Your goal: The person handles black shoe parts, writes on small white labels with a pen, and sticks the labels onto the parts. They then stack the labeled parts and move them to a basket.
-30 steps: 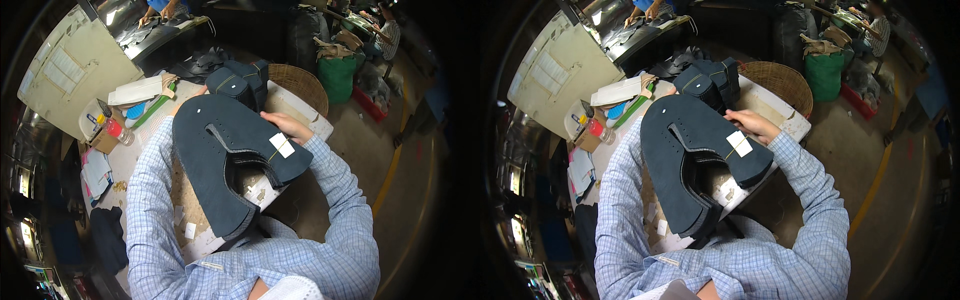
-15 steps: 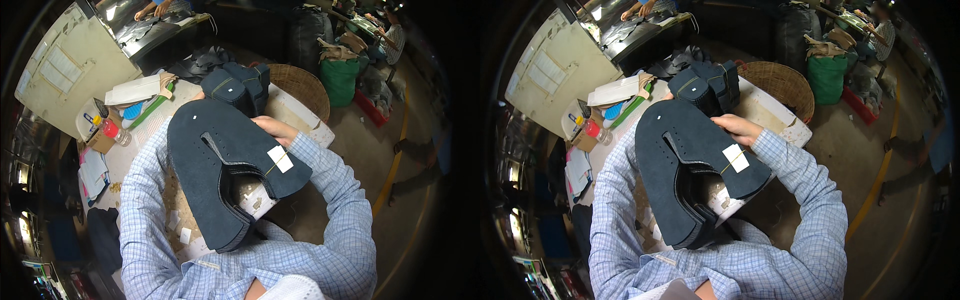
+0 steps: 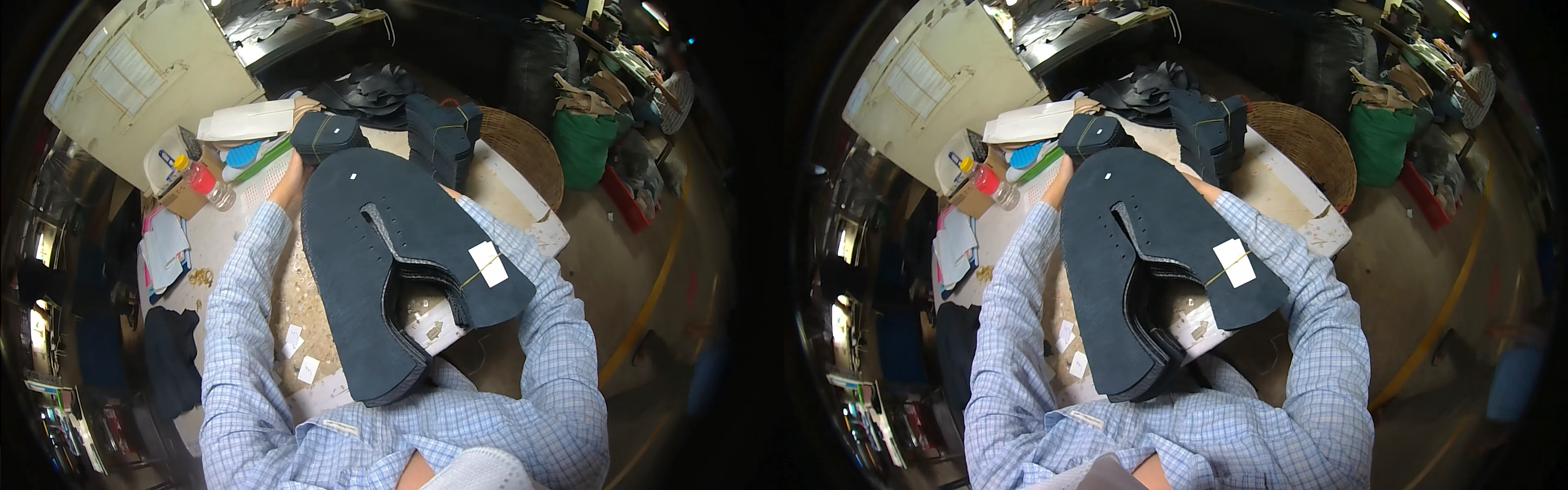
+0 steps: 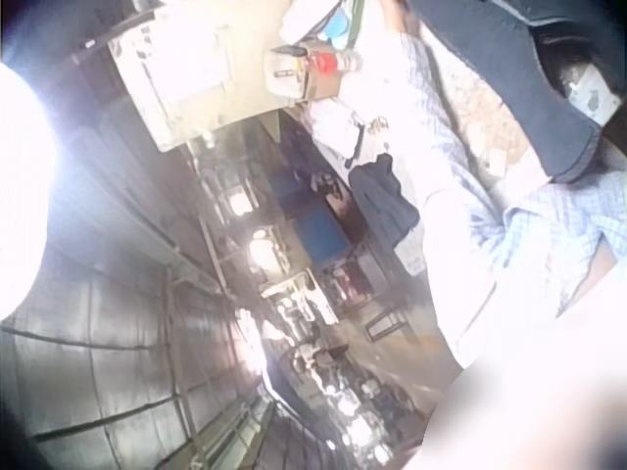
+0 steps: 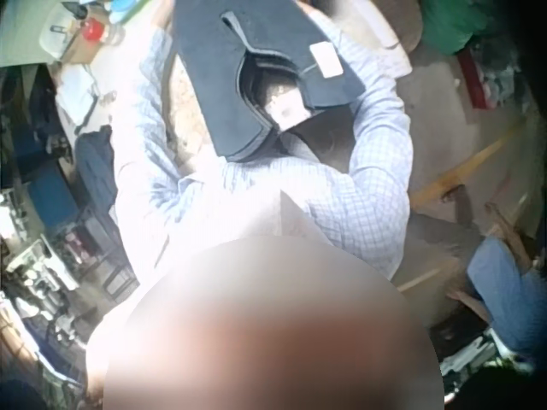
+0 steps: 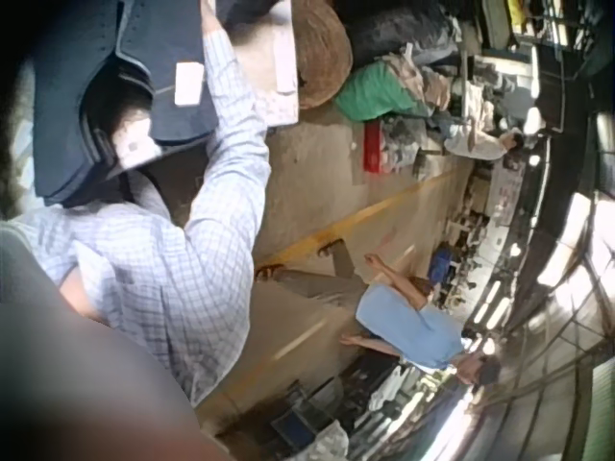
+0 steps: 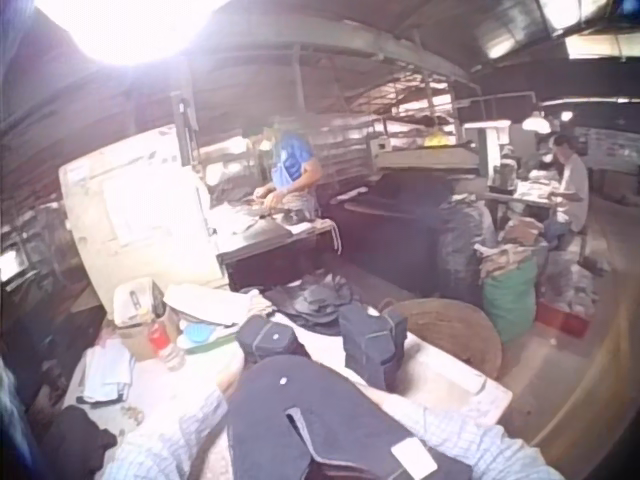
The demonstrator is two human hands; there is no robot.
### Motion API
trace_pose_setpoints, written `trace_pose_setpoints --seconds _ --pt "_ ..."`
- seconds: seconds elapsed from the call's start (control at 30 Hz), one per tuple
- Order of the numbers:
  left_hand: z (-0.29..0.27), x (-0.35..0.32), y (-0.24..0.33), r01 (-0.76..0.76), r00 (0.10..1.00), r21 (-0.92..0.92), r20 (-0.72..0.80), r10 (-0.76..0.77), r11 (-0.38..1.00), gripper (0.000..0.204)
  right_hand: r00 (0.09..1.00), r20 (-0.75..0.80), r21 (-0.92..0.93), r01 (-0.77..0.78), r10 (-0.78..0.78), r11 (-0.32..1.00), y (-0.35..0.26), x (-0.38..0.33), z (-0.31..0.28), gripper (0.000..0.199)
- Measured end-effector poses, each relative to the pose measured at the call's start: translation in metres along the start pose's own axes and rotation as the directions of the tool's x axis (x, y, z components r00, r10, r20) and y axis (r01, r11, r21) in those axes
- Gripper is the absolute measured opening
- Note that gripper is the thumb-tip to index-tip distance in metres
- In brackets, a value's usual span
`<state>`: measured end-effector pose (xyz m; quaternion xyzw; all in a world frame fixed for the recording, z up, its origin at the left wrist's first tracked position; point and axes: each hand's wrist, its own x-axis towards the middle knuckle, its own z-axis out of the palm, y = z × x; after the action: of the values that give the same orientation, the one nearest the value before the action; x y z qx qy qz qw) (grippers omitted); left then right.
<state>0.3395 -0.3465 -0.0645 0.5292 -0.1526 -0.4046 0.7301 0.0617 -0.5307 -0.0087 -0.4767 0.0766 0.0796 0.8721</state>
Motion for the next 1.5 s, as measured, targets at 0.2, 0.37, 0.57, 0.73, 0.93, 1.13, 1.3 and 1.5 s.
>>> trace_pose_setpoints --seconds 0.2,0.37,0.57,0.73,0.93,1.13,1.3,1.5 --pt "-0.019 -0.055 -0.011 -0.116 0.978 0.294 0.2 0.057 0.949 0.093 0.995 -0.1 -0.053 -0.005 0.0 0.999 0.002 -0.046 0.012 0.04" --pt "-0.009 -0.071 0.007 -0.137 0.977 0.601 0.213 0.008 0.787 0.108 0.964 -0.265 0.171 0.056 -0.009 0.984 0.005 -0.12 0.013 0.044" --pt "0.027 -0.052 0.014 -0.197 0.968 0.608 0.246 0.053 0.769 0.105 0.679 -0.413 -0.719 0.166 -0.607 0.675 0.013 -0.22 0.051 0.043" --pt "0.005 -0.036 -0.003 -0.309 0.95 0.641 0.247 0.192 0.702 0.096 0.428 -0.27 -0.892 0.227 -0.863 0.392 0.031 -0.259 0.109 0.04" --pt "-0.056 -0.067 -0.007 -0.292 0.956 0.767 0.22 0.192 0.572 0.095 0.511 0.404 -0.614 0.767 -0.759 0.189 0.047 -0.221 0.159 0.03" --pt "-0.078 -0.19 0.011 -0.147 0.975 0.839 0.035 0.217 0.524 0.091 0.766 0.532 -0.449 0.616 -0.361 0.647 0.1 -0.152 0.223 0.019" --pt "-0.093 -0.285 0.013 0.005 0.955 0.892 -0.138 0.262 0.452 0.089 0.777 0.556 -0.663 0.629 -0.295 0.407 0.169 -0.113 0.257 0.018" --pt "-0.103 -0.362 0.0 0.122 0.885 0.864 -0.317 0.341 0.488 0.09 0.779 0.549 -0.814 0.58 -0.302 0.016 0.214 -0.041 0.265 0.016"
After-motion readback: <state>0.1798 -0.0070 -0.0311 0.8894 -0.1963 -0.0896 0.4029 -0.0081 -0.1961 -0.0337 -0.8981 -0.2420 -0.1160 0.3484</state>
